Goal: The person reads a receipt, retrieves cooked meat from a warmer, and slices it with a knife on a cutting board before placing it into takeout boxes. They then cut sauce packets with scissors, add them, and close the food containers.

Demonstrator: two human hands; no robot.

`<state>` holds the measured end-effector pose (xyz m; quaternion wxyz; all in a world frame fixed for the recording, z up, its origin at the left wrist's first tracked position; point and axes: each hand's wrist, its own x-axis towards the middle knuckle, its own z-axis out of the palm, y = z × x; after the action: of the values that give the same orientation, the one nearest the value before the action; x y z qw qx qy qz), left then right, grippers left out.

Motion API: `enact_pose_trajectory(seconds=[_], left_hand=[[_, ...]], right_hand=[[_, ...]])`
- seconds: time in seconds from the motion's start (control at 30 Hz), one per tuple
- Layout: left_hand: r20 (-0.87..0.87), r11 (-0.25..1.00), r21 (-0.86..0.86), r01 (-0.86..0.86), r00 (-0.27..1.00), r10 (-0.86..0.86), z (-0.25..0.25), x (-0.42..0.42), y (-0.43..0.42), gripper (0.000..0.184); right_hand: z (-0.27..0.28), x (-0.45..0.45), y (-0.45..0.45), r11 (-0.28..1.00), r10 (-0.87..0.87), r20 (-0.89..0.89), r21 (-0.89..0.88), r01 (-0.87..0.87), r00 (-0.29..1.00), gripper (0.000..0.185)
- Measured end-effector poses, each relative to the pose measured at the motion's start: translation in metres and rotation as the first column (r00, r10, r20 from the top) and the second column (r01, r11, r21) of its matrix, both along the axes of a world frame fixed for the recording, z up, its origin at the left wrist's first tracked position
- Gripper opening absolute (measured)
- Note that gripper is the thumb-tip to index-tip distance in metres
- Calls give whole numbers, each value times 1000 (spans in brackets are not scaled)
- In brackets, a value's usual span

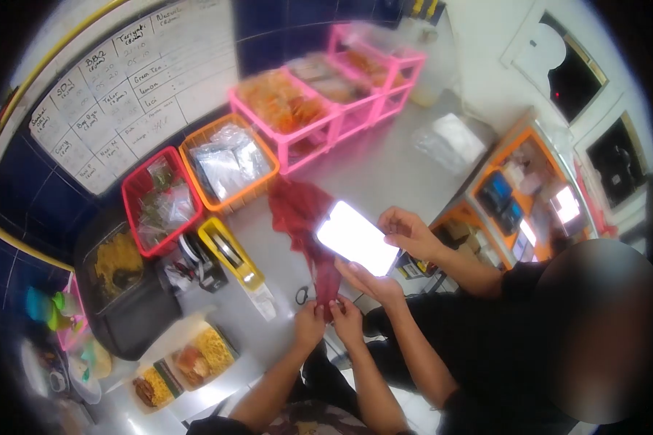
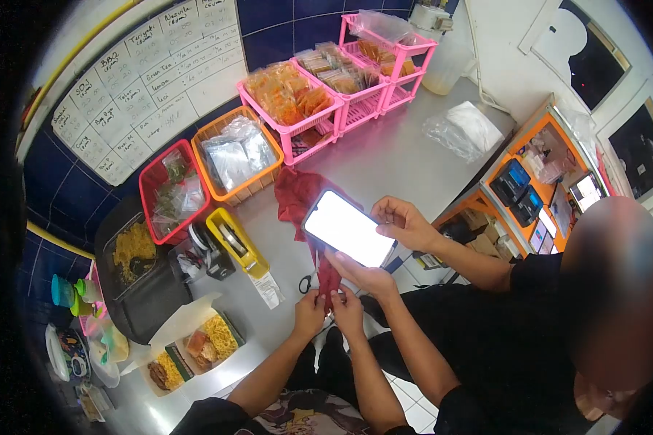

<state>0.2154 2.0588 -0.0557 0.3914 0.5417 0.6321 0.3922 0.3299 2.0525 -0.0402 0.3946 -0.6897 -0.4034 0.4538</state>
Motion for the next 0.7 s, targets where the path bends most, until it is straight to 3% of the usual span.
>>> enact_pose_trajectory(seconds=[0.17,0.23,0.27,0.33,0.37,0.47,0.53,0.6,0.67,0.7], left_hand=[[-202,997,-49,53,978,-61,16,0,18,39],[-285,995,-81,50,956,-71,19,2,20,44],[-320,986,-152,72,940,-119,28,2,23,46],[-348,970,-225,92,922,-168,32,4,21,48],[-357,971,-227,74,921,-154,31,6,21,46],[-408,984,-168,60,904,-125,10,14,17,38],[-456,991,-122,63,883,-112,4,17,11,34],[-467,992,-74,103,875,-126,9,16,6,29],[-462,986,-103,134,871,-167,15,15,9,29],[-455,977,-135,163,866,-208,19,15,12,29]], right_hand=[[8,-6,2,1000,-2,66,7,2,998,31],[-11,-1,-3,999,-33,-121,16,35,992,31],[-10,1,-6,999,-33,-121,13,35,992,31],[-9,5,-11,996,-87,-401,-31,81,912,32],[-10,7,-16,996,-86,-399,-29,81,913,32],[-30,19,-48,984,-141,-379,52,173,915,34],[-45,22,-83,957,-270,-294,25,290,917,25],[-63,35,-124,977,-202,-85,-88,195,976,24],[-112,51,-179,968,-200,-146,-184,172,969,30],[-147,60,-212,978,-143,48,-144,148,989,32]])
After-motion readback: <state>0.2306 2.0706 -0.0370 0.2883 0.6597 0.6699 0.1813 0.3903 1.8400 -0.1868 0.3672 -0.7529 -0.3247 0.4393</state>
